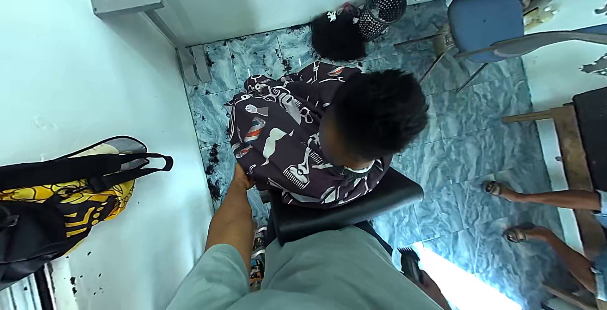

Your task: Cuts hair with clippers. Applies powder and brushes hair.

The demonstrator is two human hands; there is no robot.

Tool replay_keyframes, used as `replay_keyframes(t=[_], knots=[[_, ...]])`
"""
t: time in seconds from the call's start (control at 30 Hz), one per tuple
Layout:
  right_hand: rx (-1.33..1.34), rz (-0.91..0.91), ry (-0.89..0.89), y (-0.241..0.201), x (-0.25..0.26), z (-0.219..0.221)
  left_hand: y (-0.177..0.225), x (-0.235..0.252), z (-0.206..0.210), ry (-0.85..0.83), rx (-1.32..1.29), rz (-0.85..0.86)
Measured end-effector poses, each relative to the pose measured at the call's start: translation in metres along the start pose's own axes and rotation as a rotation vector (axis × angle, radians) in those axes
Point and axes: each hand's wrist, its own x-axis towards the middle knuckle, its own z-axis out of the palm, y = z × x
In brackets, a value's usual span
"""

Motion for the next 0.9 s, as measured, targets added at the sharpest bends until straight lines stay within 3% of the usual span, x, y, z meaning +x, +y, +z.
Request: replay_keyframes(t=[0.03,0.1,0.2,0.33,0.43,0.53,0.6,0.67,0.8,0.83,0.9], knots=[[0.045,-0.183,0.097,0.038,0.061,-0.002,0.001,0.0,-0.006,0.009,-0.002,0.008],[0.077,-0.306,0.115,0.068,0.128,-0.019,-0.001,0.001,-0.017,0.017,-0.007,0.032],[-0.002,-0.342,0.15,0.055,0.159,-0.054,0.001,0.003,-0.023,0.07,0.103,0.178],[-0.17,-0.367,0.204,0.04,0.195,-0.106,0.021,-0.021,-0.066,0.266,0.392,0.342],[-0.098,-0.32,0.154,0.012,0.246,-0.155,0.017,-0.106,-0.105,0.549,0.456,0.524],[-0.092,-0.335,0.067,-0.035,0.303,-0.217,-0.038,-0.249,-0.092,0.804,0.414,0.726],[-0.102,-0.416,0.019,-0.069,0.33,-0.247,-0.065,-0.334,-0.043,0.857,0.494,0.861],[-0.061,-0.514,0.01,-0.098,0.34,-0.268,-0.071,-0.383,0.019,0.794,0.653,1.05],[-0.013,-0.687,-0.064,-0.149,0.346,-0.282,-0.025,-0.396,0.234,0.572,1.088,1.315],[-0.055,-0.707,-0.077,-0.157,0.346,-0.282,-0.01,-0.384,0.287,0.544,1.223,1.276],[-0.134,-0.708,-0.085,-0.165,0.343,-0.281,0.015,-0.348,0.367,0.575,1.575,0.958]])
